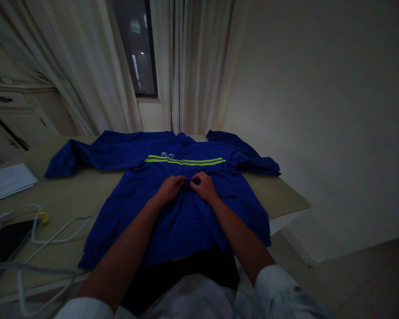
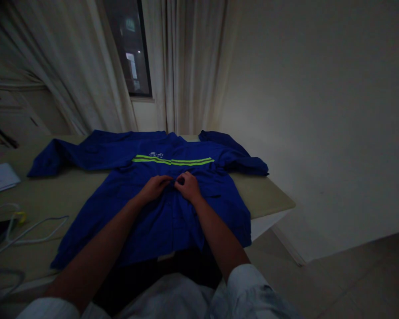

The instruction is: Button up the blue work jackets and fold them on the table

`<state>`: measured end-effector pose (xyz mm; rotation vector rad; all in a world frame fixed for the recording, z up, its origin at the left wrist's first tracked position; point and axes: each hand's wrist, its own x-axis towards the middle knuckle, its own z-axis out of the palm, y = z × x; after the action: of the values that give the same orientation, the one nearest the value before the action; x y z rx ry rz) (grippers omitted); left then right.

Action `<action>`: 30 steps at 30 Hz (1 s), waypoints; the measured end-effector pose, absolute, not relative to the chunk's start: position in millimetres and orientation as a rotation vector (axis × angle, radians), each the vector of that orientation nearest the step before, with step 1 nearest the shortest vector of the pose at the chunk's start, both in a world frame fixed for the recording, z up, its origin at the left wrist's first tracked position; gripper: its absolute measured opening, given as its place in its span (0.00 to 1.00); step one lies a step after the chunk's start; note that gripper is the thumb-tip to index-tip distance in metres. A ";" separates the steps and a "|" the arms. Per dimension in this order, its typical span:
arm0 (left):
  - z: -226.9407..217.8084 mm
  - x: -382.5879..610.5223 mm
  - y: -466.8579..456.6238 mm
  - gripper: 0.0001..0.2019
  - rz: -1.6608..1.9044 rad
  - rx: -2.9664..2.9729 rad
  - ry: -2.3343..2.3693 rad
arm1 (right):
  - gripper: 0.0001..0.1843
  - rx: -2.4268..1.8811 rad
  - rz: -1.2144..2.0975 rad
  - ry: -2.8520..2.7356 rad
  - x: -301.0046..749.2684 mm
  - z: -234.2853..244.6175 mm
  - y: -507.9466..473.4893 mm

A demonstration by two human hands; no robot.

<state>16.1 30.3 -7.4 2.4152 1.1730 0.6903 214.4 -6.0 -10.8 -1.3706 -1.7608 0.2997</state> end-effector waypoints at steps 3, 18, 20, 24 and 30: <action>-5.0 19.0 27.7 0.17 0.699 2.452 1.201 | 0.03 -1.387 0.245 -1.779 213.2 -10.5 -7.3; 13.0 20.8 6.9 0.14 0.575 2.743 1.273 | 0.03 -1.314 0.319 -1.871 213.4 -13.7 -5.6; 12.3 20.5 6.7 0.14 0.571 2.766 1.282 | 0.03 -1.320 0.311 -1.897 213.3 -14.3 -5.1; 8.1 19.5 9.6 0.14 0.564 2.816 1.248 | 0.03 -1.364 0.258 -1.957 212.7 -13.9 -5.4; 9.2 24.5 9.4 0.13 0.527 2.854 1.255 | 0.02 -1.544 0.197 -1.987 206.9 -9.1 -10.0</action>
<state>24.5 9.4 9.2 2.8542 1.2549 0.5272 206.9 -10.0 -9.1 -1.5438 -1.9873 0.1971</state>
